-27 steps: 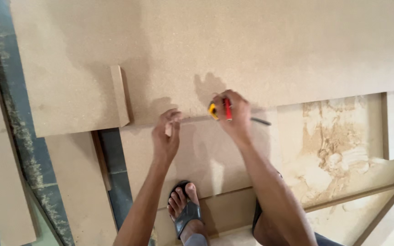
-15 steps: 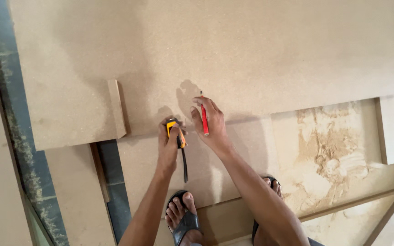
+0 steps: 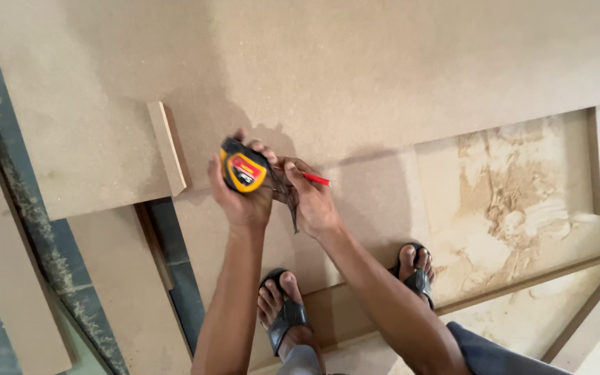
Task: The person measures a large particle board with a tape measure and marks it with a red pencil. They then use a small wooden strip as a straightedge to draw a long straight line across the board.
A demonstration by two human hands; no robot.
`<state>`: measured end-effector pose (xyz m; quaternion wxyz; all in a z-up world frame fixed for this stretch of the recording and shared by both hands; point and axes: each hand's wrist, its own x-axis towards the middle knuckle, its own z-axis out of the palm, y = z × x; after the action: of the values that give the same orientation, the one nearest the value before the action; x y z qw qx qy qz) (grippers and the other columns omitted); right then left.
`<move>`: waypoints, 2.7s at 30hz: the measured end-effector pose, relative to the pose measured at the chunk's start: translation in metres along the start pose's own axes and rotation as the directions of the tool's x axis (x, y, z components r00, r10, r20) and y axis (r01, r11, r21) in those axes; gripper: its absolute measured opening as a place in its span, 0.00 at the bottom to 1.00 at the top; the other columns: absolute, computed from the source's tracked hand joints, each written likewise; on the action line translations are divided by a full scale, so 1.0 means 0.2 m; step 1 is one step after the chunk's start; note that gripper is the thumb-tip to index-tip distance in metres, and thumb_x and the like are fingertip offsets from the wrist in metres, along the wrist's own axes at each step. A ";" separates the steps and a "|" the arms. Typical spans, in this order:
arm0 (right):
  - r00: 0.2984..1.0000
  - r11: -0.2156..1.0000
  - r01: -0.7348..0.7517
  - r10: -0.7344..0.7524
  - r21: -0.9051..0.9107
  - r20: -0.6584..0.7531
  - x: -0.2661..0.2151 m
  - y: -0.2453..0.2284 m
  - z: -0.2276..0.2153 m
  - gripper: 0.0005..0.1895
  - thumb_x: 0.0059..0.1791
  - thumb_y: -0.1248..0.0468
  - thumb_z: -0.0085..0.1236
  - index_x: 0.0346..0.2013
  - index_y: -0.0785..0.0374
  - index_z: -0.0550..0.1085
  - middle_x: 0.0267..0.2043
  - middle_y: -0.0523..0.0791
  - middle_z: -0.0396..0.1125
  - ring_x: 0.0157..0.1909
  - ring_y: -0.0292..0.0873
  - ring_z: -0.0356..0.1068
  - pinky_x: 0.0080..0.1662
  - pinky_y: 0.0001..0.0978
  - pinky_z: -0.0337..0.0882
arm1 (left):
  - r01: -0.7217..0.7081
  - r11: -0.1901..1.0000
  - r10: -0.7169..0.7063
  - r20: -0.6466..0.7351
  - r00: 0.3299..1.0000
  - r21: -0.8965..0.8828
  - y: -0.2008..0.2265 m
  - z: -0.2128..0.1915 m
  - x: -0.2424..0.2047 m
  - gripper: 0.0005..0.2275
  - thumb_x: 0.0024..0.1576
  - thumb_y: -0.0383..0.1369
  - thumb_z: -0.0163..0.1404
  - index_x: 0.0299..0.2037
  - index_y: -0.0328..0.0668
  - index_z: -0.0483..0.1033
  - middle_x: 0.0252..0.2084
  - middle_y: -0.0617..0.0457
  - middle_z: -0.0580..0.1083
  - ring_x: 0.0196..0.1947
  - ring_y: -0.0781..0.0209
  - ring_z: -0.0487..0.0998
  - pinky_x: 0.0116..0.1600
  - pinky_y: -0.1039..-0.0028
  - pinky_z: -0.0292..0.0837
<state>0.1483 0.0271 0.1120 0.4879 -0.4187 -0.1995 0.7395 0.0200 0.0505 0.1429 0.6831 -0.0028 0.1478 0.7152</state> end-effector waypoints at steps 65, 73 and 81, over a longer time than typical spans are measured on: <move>0.908 0.630 0.412 -0.343 -0.658 0.240 -0.11 -0.14 -0.12 0.10 0.57 0.68 0.52 0.52 0.68 0.70 0.52 0.51 0.74 0.53 0.43 0.77 0.54 0.35 0.79 | -0.170 -0.072 -0.025 0.169 0.985 0.983 0.00 -0.25 -0.21 0.22 0.56 0.36 0.57 0.60 0.39 0.73 0.45 0.47 0.78 0.40 0.58 0.81 0.45 0.72 0.79; 0.943 0.662 0.333 -0.237 -0.671 0.234 -0.08 -0.08 -0.19 0.16 0.52 0.76 0.59 0.54 0.67 0.72 0.44 0.47 0.73 0.48 0.39 0.74 0.52 0.32 0.77 | -0.325 -0.225 -0.043 0.324 0.945 0.919 0.02 -0.24 -0.27 0.20 0.57 0.35 0.60 0.58 0.36 0.73 0.49 0.40 0.74 0.48 0.42 0.76 0.51 0.59 0.75; 0.863 0.621 0.468 -0.475 -0.629 0.173 0.04 -0.32 -0.48 0.17 0.52 0.78 0.60 0.54 0.64 0.72 0.45 0.44 0.71 0.46 0.36 0.71 0.51 0.29 0.74 | -0.369 -0.502 0.021 0.438 0.899 0.782 0.07 -0.23 -0.22 0.19 0.57 0.36 0.60 0.57 0.40 0.73 0.52 0.44 0.72 0.53 0.42 0.72 0.56 0.53 0.70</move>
<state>0.2608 0.0518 0.0977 0.4884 -0.4980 -0.5441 0.4663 -0.0008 -0.0027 0.1113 0.2079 0.6780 0.6054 0.3614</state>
